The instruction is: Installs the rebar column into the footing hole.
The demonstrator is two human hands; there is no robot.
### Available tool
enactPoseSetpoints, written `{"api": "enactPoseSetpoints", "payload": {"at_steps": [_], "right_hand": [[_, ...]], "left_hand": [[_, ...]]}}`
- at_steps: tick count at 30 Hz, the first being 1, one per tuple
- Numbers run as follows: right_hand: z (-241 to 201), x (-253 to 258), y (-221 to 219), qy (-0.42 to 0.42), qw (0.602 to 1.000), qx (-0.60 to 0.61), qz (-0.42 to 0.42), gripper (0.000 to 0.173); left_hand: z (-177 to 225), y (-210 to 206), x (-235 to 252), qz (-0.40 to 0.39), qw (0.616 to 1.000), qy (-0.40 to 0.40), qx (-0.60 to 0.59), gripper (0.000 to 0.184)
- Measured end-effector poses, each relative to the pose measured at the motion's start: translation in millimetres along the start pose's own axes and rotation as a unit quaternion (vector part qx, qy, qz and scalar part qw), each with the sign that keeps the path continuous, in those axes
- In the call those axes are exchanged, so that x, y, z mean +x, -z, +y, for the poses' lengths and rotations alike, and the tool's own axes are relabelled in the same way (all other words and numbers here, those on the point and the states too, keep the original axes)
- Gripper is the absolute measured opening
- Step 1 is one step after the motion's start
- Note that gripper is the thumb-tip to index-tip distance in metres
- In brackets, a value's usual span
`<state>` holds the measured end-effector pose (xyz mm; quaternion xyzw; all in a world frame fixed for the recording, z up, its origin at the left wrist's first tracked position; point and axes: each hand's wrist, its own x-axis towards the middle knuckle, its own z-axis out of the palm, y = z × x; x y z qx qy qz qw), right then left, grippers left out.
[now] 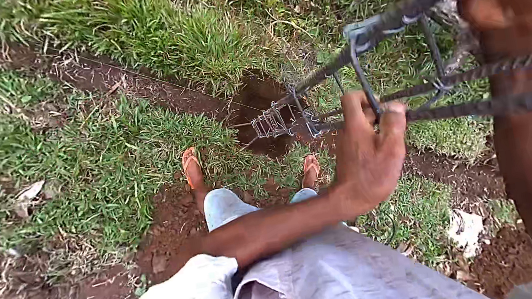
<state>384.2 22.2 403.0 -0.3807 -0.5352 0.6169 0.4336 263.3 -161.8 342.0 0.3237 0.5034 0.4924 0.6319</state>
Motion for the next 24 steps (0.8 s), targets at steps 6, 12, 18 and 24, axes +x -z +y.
{"api": "enactPoseSetpoints", "payload": {"at_steps": [6,12,18,24], "right_hand": [[72.2,-23.9,6.0,0.054,0.985,0.038,-0.160,0.045],[127.6,0.2,-23.5,0.079,0.970,-0.043,-0.228,0.040],[137.9,26.4,-23.5,0.027,0.944,-0.094,-0.316,0.042],[139.3,92.9,-17.9,0.040,0.884,-0.191,-0.426,0.036]], "left_hand": [[-55.2,20.3,-5.4,0.031,0.994,0.049,-0.091,0.031],[-101.8,47.4,9.5,0.076,0.983,0.053,-0.161,0.038],[-107.4,40.1,31.2,0.135,0.952,0.062,-0.267,0.054],[-114.5,36.0,69.2,0.151,0.938,0.012,-0.310,0.053]]}}
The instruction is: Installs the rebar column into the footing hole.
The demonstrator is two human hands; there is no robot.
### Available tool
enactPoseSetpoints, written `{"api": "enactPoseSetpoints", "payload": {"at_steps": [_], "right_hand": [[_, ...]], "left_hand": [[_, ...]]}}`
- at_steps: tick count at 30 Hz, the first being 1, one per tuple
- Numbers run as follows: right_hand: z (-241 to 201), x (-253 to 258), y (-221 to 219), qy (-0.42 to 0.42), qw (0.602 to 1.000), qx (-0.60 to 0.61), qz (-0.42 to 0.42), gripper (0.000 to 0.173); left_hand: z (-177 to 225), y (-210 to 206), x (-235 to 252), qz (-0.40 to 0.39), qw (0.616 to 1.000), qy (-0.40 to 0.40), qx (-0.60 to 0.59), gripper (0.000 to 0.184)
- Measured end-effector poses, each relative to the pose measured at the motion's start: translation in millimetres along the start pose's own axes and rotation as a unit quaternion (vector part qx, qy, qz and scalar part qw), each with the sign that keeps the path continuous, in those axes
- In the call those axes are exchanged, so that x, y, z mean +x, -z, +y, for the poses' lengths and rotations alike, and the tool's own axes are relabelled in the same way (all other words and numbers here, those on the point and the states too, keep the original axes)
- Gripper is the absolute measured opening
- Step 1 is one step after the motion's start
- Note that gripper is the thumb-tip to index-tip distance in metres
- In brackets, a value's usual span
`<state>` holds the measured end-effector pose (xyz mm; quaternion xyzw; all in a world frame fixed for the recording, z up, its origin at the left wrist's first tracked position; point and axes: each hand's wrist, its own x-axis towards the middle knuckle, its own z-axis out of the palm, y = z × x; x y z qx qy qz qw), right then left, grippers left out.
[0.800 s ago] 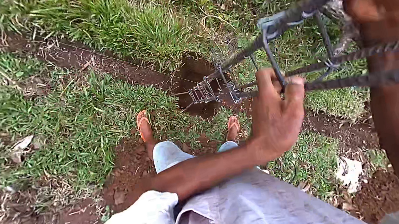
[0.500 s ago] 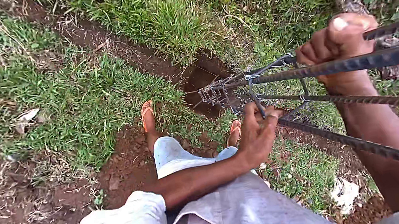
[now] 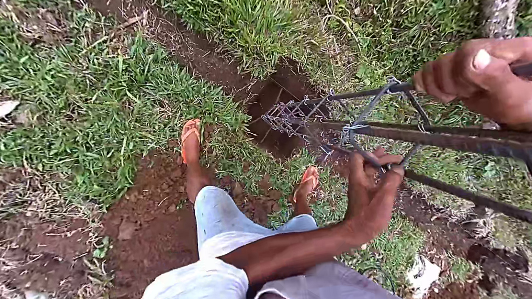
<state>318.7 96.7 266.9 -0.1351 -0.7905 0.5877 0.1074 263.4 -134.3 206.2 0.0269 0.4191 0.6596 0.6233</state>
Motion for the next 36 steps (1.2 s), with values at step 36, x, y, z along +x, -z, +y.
{"api": "enactPoseSetpoints", "payload": {"at_steps": [36], "right_hand": [[193.2,-85.6,-130.5,-0.293,0.721,0.370,0.508,0.060]], "left_hand": [[-23.8,93.9,290.6,-0.005,0.885,0.240,0.399,0.050]]}}
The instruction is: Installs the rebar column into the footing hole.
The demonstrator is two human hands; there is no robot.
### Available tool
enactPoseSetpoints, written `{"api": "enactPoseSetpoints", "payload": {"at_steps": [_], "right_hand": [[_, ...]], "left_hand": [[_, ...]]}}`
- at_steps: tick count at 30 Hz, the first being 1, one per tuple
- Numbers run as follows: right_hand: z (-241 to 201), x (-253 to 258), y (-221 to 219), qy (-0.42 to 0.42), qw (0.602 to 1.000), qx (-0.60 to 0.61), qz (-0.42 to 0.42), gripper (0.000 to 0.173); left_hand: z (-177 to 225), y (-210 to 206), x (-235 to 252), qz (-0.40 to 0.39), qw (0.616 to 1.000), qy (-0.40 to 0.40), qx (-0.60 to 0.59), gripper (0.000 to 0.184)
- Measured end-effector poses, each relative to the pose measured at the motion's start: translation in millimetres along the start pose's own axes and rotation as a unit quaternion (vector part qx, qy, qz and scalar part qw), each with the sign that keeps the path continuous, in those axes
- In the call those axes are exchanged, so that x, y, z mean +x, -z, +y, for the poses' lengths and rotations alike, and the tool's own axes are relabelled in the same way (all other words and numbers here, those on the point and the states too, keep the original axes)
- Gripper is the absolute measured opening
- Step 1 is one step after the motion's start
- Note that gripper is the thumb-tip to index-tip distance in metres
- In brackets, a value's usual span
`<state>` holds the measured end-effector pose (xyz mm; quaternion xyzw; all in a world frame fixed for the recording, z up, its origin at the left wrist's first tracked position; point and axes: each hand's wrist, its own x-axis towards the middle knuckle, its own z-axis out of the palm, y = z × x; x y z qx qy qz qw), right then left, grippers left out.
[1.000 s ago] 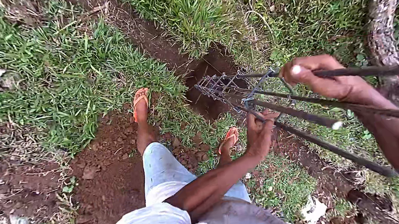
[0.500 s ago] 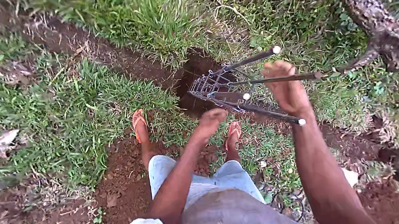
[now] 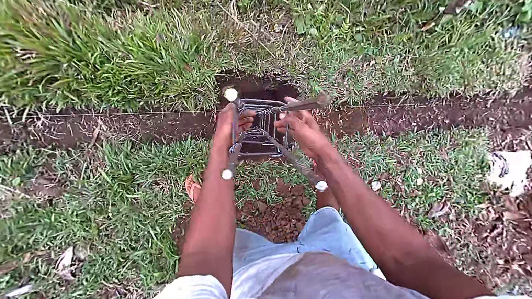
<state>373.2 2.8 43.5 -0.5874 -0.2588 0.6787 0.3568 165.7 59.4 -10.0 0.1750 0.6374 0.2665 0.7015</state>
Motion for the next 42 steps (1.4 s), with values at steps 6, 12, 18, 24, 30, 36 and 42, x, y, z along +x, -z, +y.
{"api": "enactPoseSetpoints", "payload": {"at_steps": [6,12,18,24,30,36,42], "right_hand": [[-20.2,21.8,-28.1,0.006,0.987,-0.105,0.119,0.031],[-13.5,20.5,-28.2,0.031,0.958,-0.226,0.173,0.036],[-23.4,21.2,-25.8,0.013,0.955,-0.252,0.154,0.044],[-22.4,34.5,-17.2,0.015,0.955,-0.255,0.151,0.042],[-70.2,24.9,-19.5,-0.020,0.952,-0.289,0.103,0.043],[-40.6,36.5,-24.9,0.021,0.949,-0.287,0.130,0.040],[-49.2,23.0,-31.1,0.032,0.948,-0.286,0.134,0.041]], "left_hand": [[34.2,-15.1,-5.4,0.052,0.973,-0.218,0.056,0.038],[28.8,-12.8,-28.2,0.046,0.960,-0.209,0.180,0.043],[34.2,-20.9,-50.1,-0.081,0.987,-0.091,0.104,0.044],[39.4,-30.2,-50.5,-0.048,0.993,-0.069,0.082,0.038],[54.0,-41.8,-80.3,-0.030,0.998,-0.057,0.024,0.034],[40.1,-31.3,-58.0,-0.016,0.998,-0.060,-0.008,0.038],[48.6,-24.9,-71.9,-0.023,0.998,-0.066,0.008,0.034]]}}
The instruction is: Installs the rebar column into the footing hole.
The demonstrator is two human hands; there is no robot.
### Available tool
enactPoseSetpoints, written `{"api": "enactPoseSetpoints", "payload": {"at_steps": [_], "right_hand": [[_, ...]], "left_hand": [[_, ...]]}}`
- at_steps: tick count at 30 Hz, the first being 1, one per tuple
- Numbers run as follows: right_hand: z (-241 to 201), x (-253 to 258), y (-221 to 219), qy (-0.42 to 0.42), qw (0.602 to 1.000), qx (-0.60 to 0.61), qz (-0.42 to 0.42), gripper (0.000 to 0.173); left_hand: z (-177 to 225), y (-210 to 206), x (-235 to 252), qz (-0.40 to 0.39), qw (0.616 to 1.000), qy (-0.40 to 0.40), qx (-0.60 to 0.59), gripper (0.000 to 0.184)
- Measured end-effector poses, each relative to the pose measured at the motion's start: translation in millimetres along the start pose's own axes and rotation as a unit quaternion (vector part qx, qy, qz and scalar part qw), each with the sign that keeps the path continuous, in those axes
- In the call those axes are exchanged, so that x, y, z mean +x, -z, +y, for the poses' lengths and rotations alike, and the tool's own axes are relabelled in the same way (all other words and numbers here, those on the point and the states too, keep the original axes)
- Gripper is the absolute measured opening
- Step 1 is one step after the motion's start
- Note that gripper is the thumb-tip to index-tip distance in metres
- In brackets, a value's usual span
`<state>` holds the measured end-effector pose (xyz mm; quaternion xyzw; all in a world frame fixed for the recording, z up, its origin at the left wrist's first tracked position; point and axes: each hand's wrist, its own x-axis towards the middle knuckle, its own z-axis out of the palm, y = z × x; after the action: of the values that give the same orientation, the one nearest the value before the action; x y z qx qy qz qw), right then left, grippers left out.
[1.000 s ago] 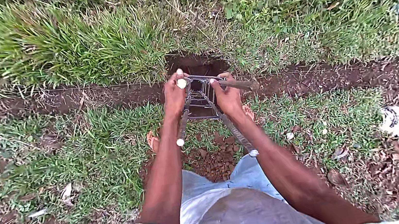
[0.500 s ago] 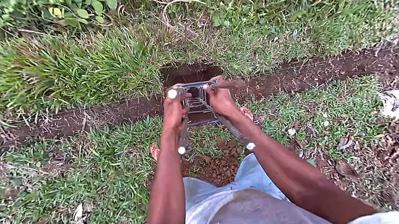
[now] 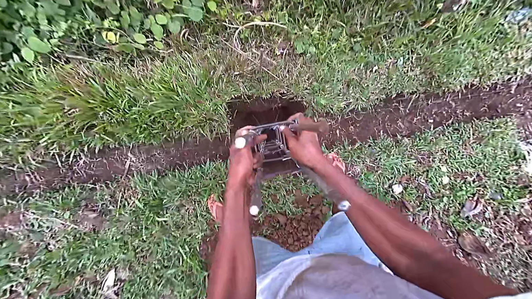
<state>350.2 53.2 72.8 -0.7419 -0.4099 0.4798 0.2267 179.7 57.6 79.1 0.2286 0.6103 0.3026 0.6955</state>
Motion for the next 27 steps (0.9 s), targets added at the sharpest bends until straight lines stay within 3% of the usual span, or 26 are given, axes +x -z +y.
{"api": "enactPoseSetpoints", "payload": {"at_steps": [3,6,9,12,15,18,20,23,25,27], "right_hand": [[24.9,5.1,-15.3,-0.020,0.999,-0.024,0.021,0.038],[11.4,5.8,-1.5,-0.038,0.997,-0.063,-0.022,0.041],[8.1,5.9,0.5,-0.031,0.997,-0.073,0.003,0.035],[17.5,11.7,-5.0,-0.024,0.996,-0.083,-0.004,0.047],[19.3,25.2,9.0,0.011,0.994,-0.081,-0.079,0.057],[32.5,8.0,67.6,0.050,0.984,-0.023,-0.167,0.072],[62.1,-14.8,127.2,0.041,0.995,0.020,-0.087,0.061],[144.8,-80.7,211.0,-0.024,0.982,0.130,0.138,0.048],[218.1,-152.8,241.6,-0.088,0.929,0.223,0.283,0.044],[307.0,-244.7,242.6,-0.179,0.846,0.287,0.411,0.044]], "left_hand": [[-20.9,4.2,11.8,-0.004,1.000,0.000,0.002,0.037],[-20.5,-3.5,11.8,0.015,1.000,-0.006,0.021,0.039],[-19.6,-8.9,13.2,0.025,0.999,-0.018,0.029,0.037],[-26.9,-6.8,14.1,0.021,1.000,-0.013,-0.008,0.039],[-20.9,-3.1,22.2,0.025,0.999,-0.020,0.014,0.041],[-23.5,20.6,9.9,0.010,0.995,-0.031,0.097,0.050],[-29.3,52.1,3.9,0.017,0.995,-0.038,0.091,0.057],[-68.5,112.8,-8.4,0.113,0.993,0.000,0.023,0.055],[-112.5,148.7,-25.7,0.138,0.988,0.048,0.054,0.049],[-135.5,155.3,-55.2,0.101,0.966,0.109,0.211,0.044]]}}
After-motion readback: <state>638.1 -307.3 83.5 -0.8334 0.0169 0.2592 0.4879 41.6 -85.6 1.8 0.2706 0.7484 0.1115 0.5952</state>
